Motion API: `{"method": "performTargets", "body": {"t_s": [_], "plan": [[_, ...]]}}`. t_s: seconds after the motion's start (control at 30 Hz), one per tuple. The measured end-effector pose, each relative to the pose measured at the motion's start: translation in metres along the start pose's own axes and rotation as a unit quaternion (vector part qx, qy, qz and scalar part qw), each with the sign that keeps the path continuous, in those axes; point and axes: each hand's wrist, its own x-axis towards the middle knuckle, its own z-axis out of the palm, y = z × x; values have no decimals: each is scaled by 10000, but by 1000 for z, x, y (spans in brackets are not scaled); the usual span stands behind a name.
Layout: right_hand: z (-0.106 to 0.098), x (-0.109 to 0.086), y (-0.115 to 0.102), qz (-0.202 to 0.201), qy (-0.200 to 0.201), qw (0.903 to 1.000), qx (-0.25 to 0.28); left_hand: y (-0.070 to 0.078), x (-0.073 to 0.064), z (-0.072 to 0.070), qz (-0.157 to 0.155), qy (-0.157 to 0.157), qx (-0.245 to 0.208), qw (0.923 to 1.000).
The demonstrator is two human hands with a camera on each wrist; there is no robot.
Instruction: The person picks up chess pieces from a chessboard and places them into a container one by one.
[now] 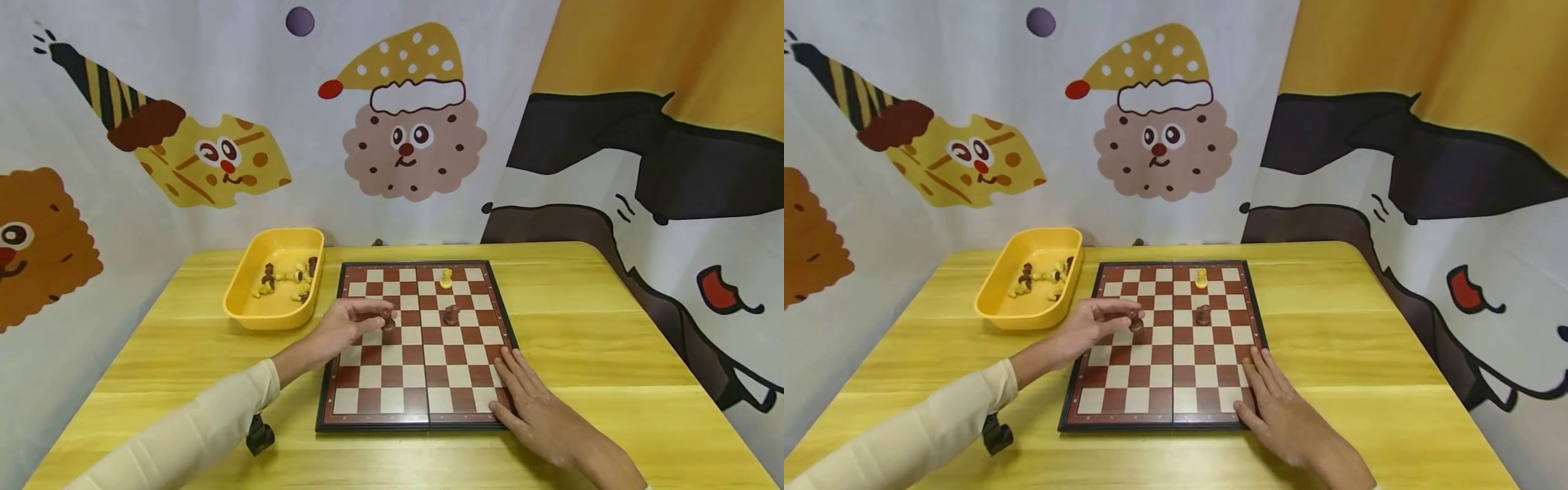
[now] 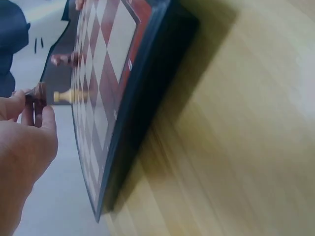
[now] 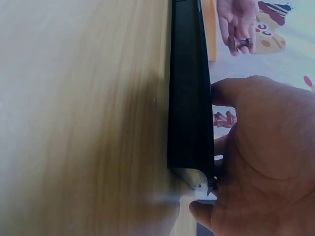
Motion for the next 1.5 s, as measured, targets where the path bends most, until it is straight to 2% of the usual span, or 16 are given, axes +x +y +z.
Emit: {"method": "performTargets", "body": {"t_s": [0.17,0.3,0.37,0.5,0.67,0.7,0.8,0.9,0.93,1.03,1.2,1.23,1.37,1.43,1.47,1.5], "plan": [[2,-4,1,45,43,10000,54,15,-11,-9,-77,163,-63,9998],[5,-8,1,127,11,9998,118,15,-17,-16,-259,351,-70,9990],[5,-10,2,152,1,9998,117,10,-18,-22,-321,459,-119,9984],[5,-8,3,149,38,9998,86,2,-18,-34,-198,765,-314,9964],[1,-4,4,96,23,9999,22,0,-25,-50,219,1066,-530,9926],[0,-3,4,81,32,10000,11,-12,-22,-60,387,1063,-646,9915],[-3,-1,4,37,90,10000,2,-12,-27,-71,554,1220,-564,9894],[-2,0,5,1,116,9999,-21,-10,-31,-83,556,1328,-455,9885],[-2,0,5,0,122,9999,-28,2,-36,-81,454,1435,-313,9881],[0,-1,4,-22,130,9999,-41,4,-38,-92,410,1520,-184,9874],[1,-1,4,-48,113,9999,-21,4,-41,-112,380,1773,171,9833],[0,-1,4,-62,125,9999,-34,-9,-37,-126,494,1731,-12,9837],[-1,2,5,-74,184,9997,-127,-4,-38,-141,621,2003,16,9778],[-1,2,6,-65,204,9996,-158,0,-37,-145,633,2045,-173,9767],[0,2,6,-51,198,9997,-153,15,-41,-137,513,2143,-89,9754],[0,1,6,-45,189,9997,-147,15,-40,-138,479,2104,-261,9761]]}}
